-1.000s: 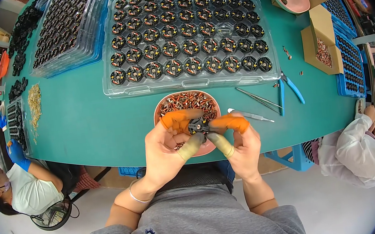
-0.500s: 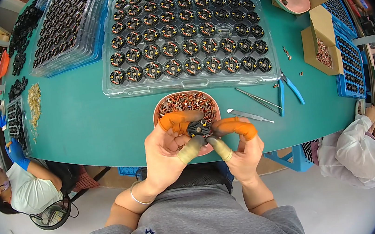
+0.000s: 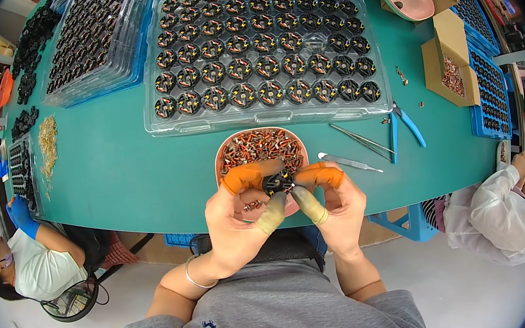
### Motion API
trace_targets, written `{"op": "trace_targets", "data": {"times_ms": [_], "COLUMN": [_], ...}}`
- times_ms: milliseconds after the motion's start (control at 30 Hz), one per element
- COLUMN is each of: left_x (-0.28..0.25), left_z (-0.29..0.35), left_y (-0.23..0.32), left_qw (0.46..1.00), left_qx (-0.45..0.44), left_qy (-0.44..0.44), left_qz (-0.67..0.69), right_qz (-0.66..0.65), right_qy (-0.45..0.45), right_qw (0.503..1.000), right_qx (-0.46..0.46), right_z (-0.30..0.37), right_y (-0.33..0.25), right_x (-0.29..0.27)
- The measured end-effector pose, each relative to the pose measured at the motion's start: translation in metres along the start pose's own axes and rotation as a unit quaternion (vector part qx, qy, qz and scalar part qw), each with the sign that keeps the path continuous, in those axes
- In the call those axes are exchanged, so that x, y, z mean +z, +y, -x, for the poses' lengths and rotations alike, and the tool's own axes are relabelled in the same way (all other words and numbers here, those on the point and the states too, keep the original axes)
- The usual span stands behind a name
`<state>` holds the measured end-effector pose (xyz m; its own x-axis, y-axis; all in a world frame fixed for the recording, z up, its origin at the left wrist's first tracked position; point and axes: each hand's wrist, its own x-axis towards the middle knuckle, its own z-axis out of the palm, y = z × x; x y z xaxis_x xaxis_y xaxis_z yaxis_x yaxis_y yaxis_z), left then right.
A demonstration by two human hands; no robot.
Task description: The person assembles electronic components by manually placing copper rings onto a base part at a workbench.
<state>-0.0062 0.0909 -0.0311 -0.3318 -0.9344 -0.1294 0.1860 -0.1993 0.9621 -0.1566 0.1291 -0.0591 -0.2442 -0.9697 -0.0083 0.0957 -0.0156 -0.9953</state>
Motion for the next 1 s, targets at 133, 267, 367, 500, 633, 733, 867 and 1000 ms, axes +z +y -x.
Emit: {"op": "trace_targets", "data": {"times_ms": [133, 267, 367, 500, 633, 733, 867, 1000], "left_x": [0.001, 0.002, 0.001, 0.002, 0.003, 0.002, 0.001, 0.001], "left_z": [0.000, 0.000, -0.001, -0.002, -0.002, -0.002, -0.003, -0.010], "left_y": [-0.001, -0.003, -0.006, -0.001, -0.001, 0.000, 0.001, 0.005], "left_qw": [0.999, 1.000, 0.998, 0.998, 0.999, 1.000, 0.998, 0.992], "left_qx": [0.004, 0.006, -0.025, -0.023, -0.003, -0.002, -0.033, -0.077], "left_qy": [0.006, 0.012, 0.012, 0.002, 0.010, 0.006, 0.010, 0.003], "left_qz": [-0.032, -0.003, 0.056, 0.057, 0.040, 0.010, 0.054, 0.104], "right_qz": [0.034, 0.042, -0.075, -0.103, 0.034, 0.159, 0.228, 0.156], "right_qy": [-0.002, -0.017, -0.022, -0.035, -0.053, -0.052, -0.045, -0.035], "right_qw": [0.999, 0.999, 0.996, 0.993, 0.997, 0.981, 0.959, 0.978], "right_qx": [-0.020, -0.027, 0.032, 0.035, -0.035, -0.102, -0.161, -0.133], "right_z": [0.000, -0.001, -0.003, -0.003, -0.003, -0.007, -0.007, -0.004], "right_y": [-0.004, 0.001, 0.003, 0.007, 0.000, -0.009, -0.010, -0.003], "right_x": [-0.001, -0.003, -0.003, -0.005, -0.007, -0.007, -0.007, -0.005]}}
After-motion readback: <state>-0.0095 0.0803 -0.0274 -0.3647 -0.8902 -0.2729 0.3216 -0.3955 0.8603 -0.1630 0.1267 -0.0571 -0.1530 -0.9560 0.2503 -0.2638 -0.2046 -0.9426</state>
